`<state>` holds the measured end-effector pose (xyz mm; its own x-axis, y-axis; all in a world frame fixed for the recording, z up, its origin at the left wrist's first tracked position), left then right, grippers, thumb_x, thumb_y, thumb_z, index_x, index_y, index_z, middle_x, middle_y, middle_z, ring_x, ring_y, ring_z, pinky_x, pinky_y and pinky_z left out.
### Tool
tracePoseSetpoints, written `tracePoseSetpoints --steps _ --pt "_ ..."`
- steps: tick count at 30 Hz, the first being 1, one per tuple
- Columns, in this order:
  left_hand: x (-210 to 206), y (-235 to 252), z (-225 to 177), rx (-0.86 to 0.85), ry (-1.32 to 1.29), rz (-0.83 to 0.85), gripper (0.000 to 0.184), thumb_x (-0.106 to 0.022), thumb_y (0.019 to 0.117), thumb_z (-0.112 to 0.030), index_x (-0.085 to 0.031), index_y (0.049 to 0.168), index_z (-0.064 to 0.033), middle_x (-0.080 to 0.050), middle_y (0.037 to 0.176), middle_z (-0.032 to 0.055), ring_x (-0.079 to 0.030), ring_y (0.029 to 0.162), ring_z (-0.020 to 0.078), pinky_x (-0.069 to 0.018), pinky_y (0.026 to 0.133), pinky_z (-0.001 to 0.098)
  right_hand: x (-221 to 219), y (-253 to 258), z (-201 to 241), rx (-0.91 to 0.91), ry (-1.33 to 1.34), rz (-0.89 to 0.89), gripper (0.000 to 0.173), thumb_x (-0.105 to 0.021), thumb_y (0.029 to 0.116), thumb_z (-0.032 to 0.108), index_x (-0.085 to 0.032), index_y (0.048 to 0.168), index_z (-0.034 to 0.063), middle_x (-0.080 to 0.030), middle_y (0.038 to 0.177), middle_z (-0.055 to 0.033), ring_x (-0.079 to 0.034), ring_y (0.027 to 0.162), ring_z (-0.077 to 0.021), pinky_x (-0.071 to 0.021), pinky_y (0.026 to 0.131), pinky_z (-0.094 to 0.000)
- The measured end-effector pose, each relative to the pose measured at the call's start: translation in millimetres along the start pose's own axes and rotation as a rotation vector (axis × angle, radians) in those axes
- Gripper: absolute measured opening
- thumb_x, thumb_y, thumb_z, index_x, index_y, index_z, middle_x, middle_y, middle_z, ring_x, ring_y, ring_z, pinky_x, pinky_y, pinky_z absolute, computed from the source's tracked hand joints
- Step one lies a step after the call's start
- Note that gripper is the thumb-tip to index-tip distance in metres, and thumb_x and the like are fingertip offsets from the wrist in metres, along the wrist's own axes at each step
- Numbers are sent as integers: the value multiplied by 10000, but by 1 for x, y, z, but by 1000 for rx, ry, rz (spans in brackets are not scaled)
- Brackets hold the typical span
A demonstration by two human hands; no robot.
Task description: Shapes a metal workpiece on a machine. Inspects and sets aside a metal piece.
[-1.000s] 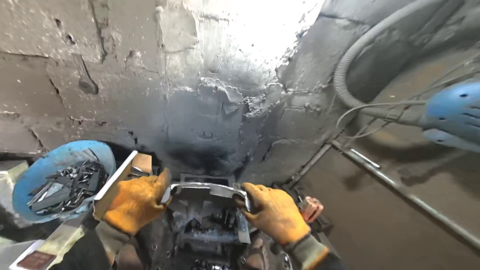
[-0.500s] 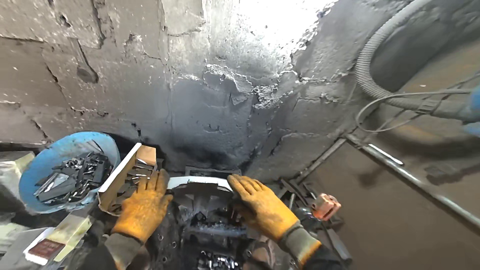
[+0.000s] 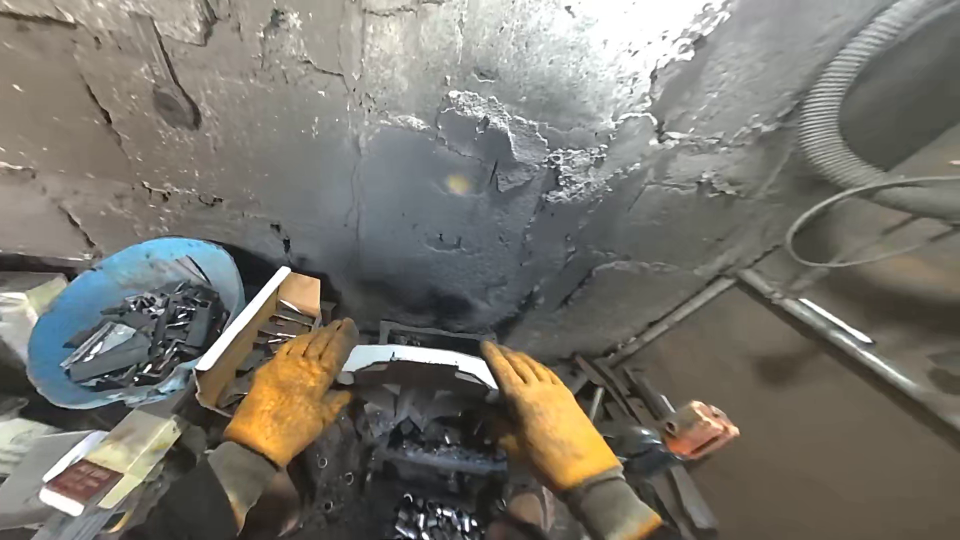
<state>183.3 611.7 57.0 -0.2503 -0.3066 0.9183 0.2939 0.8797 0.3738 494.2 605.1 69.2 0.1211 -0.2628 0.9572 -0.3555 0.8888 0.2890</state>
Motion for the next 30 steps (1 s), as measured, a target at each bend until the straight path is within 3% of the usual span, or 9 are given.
tracePoseSetpoints --steps 2,5,11,16,20,22,24,28,30 --pt "-1 -7 5 -20 -20 -19 784 -707 910 -524 -451 1571 -190 -486 1591 29 -508 1427 241 -475 1116 530 3 2 7 19 12 66 705 -681 903 343 -455 1552 189 -569 1488 -63 -551 1360 -262 -484 1089 -523" --pt "-1 -9 14 48 -126 -4 795 -700 902 -570 -439 1583 -254 -476 1600 -14 -456 1467 206 -421 1170 530 10 7 9 65 15 71 699 -670 913 330 -432 1565 242 -557 1500 -21 -572 1328 -246 -527 1026 -524" --pt "3 -4 -1 50 -104 -33 753 -737 895 -463 -472 1563 -236 -512 1571 -4 -493 1436 211 -456 1126 546 8 -1 -8 42 70 23 723 -695 907 439 -422 1569 341 -543 1517 33 -542 1369 -194 -498 1083 -512" --pt "-1 -4 5 -38 -171 -97 769 -748 890 -511 -476 1562 -256 -527 1558 -29 -499 1429 164 -442 1158 483 4 -3 -1 -23 9 18 739 -701 890 377 -428 1572 295 -535 1524 -7 -516 1393 -225 -472 1109 -515" --pt "7 9 3 153 -60 260 858 -751 879 -567 -357 1609 -348 -490 1582 -23 -523 1402 259 -489 1060 594 3 4 -3 -64 15 145 717 -678 932 367 -392 1587 315 -538 1523 -10 -535 1378 -245 -501 1080 -511" --pt "18 16 -3 199 5 448 897 -760 886 -515 -305 1630 -304 -505 1560 62 -577 1323 373 -505 973 681 10 9 0 -116 46 287 711 -668 941 367 -374 1588 336 -561 1496 -29 -577 1328 -283 -524 1028 -556" --pt "42 17 -7 192 31 454 870 -749 881 -494 -336 1616 -281 -578 1473 101 -633 1226 396 -519 925 692 36 17 4 -135 80 332 714 -684 922 371 -398 1574 340 -584 1468 -42 -619 1267 -302 -536 993 -582" --pt "118 -14 -5 140 69 187 673 -708 820 -554 -563 1430 -309 -747 1091 80 -729 868 350 -563 698 655 126 -6 10 -64 123 -50 838 -785 822 506 -432 1561 326 -603 1438 15 -605 1276 -188 -518 1062 -498" --pt "157 -35 6 197 64 183 635 -662 849 -574 -574 1420 -312 -749 1054 89 -725 868 350 -564 724 641 164 -35 9 -35 88 -228 861 -705 849 628 -409 1578 277 -528 1530 17 -514 1393 -180 -456 1143 -492"
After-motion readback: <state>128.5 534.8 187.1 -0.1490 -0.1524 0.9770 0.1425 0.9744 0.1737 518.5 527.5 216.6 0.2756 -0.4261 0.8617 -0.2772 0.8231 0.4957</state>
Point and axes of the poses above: each hand's wrist, its own y-axis towards the middle knuckle, its own x-axis out of the back of the hand, z = x × y, the point moved 7 cm from there along y, towards the middle knuckle
